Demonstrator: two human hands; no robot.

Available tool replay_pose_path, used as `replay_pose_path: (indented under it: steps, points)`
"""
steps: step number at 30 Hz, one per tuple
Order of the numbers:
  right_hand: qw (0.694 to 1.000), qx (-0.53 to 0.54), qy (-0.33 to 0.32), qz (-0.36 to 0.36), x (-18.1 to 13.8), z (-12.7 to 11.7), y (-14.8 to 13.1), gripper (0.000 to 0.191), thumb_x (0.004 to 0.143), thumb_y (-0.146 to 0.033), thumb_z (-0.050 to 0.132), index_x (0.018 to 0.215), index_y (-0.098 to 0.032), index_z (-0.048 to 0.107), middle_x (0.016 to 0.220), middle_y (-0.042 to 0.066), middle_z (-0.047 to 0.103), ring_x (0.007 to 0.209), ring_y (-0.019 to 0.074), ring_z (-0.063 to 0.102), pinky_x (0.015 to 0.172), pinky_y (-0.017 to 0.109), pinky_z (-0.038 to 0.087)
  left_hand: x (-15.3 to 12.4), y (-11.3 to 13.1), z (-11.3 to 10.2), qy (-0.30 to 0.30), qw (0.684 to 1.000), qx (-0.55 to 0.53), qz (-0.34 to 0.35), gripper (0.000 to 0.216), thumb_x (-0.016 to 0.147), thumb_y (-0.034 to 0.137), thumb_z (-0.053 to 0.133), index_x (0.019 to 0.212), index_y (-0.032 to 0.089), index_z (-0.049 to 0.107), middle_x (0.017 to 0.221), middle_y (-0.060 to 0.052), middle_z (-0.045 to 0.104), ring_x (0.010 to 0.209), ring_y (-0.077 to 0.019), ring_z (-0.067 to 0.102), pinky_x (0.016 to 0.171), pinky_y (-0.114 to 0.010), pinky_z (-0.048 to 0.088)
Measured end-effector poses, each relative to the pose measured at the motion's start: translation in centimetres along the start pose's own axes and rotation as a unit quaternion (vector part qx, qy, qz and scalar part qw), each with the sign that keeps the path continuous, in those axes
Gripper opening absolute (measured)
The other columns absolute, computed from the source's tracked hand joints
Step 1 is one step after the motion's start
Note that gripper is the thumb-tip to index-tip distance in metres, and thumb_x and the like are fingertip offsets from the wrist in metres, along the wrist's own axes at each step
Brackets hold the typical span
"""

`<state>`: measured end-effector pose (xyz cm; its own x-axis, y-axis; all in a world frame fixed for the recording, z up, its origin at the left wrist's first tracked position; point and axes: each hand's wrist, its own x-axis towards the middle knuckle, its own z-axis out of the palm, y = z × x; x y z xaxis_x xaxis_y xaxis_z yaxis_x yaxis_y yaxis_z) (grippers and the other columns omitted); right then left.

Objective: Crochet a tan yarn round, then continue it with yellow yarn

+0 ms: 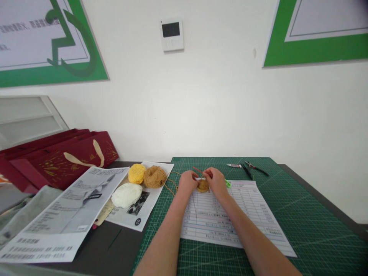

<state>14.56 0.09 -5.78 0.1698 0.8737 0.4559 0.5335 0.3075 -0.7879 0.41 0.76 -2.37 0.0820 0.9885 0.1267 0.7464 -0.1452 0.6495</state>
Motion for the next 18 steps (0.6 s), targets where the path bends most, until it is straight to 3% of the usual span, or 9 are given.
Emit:
replay_pose_path:
  steps: [10, 18]
  points:
    - [0.984, 0.149, 0.025, 0.097, 0.12, 0.27, -0.12, 0.013, 0.080, -0.033, 0.055, 0.074, -0.022, 0.057, 0.059, 0.004, 0.067, 0.044, 0.0202, 0.060, 0.050, 0.034, 0.049, -0.03, 0.35, -0.11, 0.038, 0.997, -0.069, -0.003, 0.026, 0.062, 0.000, 0.062, 0.082, 0.012, 0.073, 0.071, -0.005, 0.070, 0.068, -0.0156, 0.063, 0.067, -0.026, 0.048]
    - [0.986, 0.136, 0.038, 0.087, 0.28, 0.59, 0.32, 0.020, 0.079, -0.040, 0.055, 0.075, -0.021, 0.058, 0.066, 0.006, 0.068, 0.056, 0.0221, 0.064, 0.052, 0.034, 0.051, 0.29, -0.53, 0.44, 0.077, 0.980, -0.184, -0.027, 0.022, 0.063, 0.002, 0.064, 0.080, 0.013, 0.073, 0.062, -0.002, 0.067, 0.058, -0.0127, 0.061, 0.057, -0.023, 0.047]
